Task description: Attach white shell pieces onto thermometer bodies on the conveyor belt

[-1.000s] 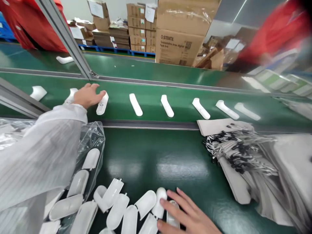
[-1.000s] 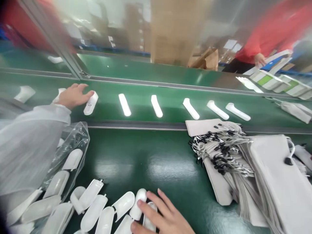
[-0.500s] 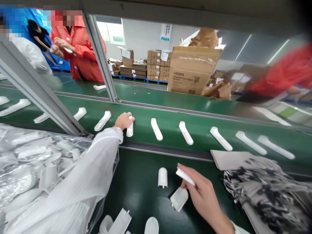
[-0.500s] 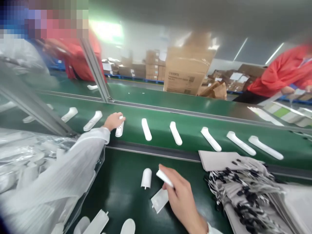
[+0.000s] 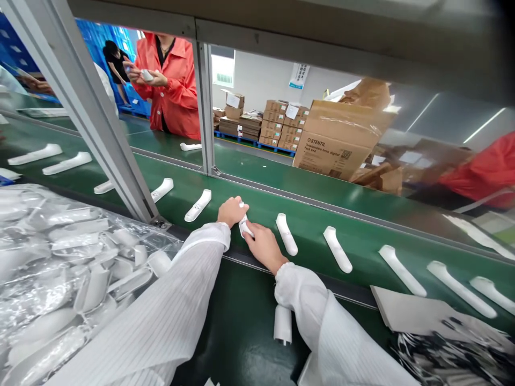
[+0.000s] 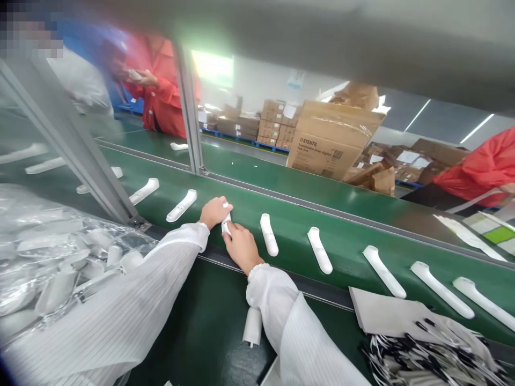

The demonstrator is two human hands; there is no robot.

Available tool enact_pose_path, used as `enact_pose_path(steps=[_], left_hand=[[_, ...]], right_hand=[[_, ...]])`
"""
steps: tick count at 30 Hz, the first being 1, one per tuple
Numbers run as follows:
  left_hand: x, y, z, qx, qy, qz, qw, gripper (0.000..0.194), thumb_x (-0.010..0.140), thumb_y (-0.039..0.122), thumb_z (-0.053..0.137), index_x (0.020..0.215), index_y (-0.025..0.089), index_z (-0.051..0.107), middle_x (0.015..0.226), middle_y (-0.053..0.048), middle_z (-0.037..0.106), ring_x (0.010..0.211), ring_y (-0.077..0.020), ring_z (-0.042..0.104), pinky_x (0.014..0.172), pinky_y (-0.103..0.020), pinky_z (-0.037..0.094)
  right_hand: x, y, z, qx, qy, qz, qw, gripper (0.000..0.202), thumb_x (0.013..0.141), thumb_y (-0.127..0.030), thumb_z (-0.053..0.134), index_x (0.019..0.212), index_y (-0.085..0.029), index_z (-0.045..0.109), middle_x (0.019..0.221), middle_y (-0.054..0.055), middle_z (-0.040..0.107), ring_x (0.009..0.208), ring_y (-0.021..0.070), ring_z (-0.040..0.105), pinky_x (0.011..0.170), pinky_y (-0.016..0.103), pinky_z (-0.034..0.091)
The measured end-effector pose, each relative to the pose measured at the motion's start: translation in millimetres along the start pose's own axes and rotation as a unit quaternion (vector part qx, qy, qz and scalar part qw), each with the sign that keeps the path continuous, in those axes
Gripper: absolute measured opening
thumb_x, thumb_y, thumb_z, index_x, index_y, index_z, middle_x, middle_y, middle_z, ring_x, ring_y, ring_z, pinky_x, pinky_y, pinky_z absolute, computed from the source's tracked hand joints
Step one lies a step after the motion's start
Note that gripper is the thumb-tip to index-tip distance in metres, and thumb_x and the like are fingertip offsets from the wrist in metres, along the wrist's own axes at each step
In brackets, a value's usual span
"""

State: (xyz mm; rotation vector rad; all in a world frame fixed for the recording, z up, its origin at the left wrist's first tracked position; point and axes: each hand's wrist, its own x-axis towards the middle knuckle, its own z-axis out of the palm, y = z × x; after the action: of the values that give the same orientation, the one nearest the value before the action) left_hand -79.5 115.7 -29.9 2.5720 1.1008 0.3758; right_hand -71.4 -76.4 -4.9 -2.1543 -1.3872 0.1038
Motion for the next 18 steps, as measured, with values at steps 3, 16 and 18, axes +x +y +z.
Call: enact_pose_path(steps=[3, 16, 18], left_hand=[[-2, 7, 5.0, -0.008, -0.004, 0.003, 1.0, 0.031, 0.088, 0.046, 0.045, 0.102, 0.023, 0.062, 0.105, -0.011, 0.064, 0.098, -0.0294, 0.064, 0.084, -0.038, 0.05], [10, -3, -59.1, 0.077, 0.008, 0.096, 0.992, 0.06, 0.092, 0.064, 0.032, 0.127, 0.023, 0.058, 0.132, -0.014, 0.056, 0.116, -0.0339, 0.056, 0.095, -0.044, 0.047], [15, -21, -68.8, 0.125, 0.034, 0.062, 0.99, 0.06, 0.091, 0.061, 0.038, 0.133, 0.02, 0.052, 0.135, -0.016, 0.053, 0.121, -0.0353, 0.053, 0.096, -0.045, 0.046]], right_hand=[[-11, 5, 1, -0.051, -0.03, -0.017, 0.998, 0.04, 0.096, -0.027, 0.055, 0.136, -0.021, 0.057, 0.137, 0.011, 0.06, 0.115, 0.0259, 0.063, 0.096, 0.034, 0.049], [-64, 4, -94, 0.071, -0.181, -0.133, 0.972, 0.041, 0.098, -0.021, 0.053, 0.135, -0.036, 0.058, 0.146, -0.002, 0.052, 0.134, 0.0193, 0.048, 0.114, 0.039, 0.037], [-103, -2, -114, 0.089, -0.267, -0.172, 0.944, 0.042, 0.096, -0.017, 0.056, 0.13, -0.042, 0.062, 0.141, -0.007, 0.056, 0.13, 0.0178, 0.052, 0.11, 0.037, 0.042]])
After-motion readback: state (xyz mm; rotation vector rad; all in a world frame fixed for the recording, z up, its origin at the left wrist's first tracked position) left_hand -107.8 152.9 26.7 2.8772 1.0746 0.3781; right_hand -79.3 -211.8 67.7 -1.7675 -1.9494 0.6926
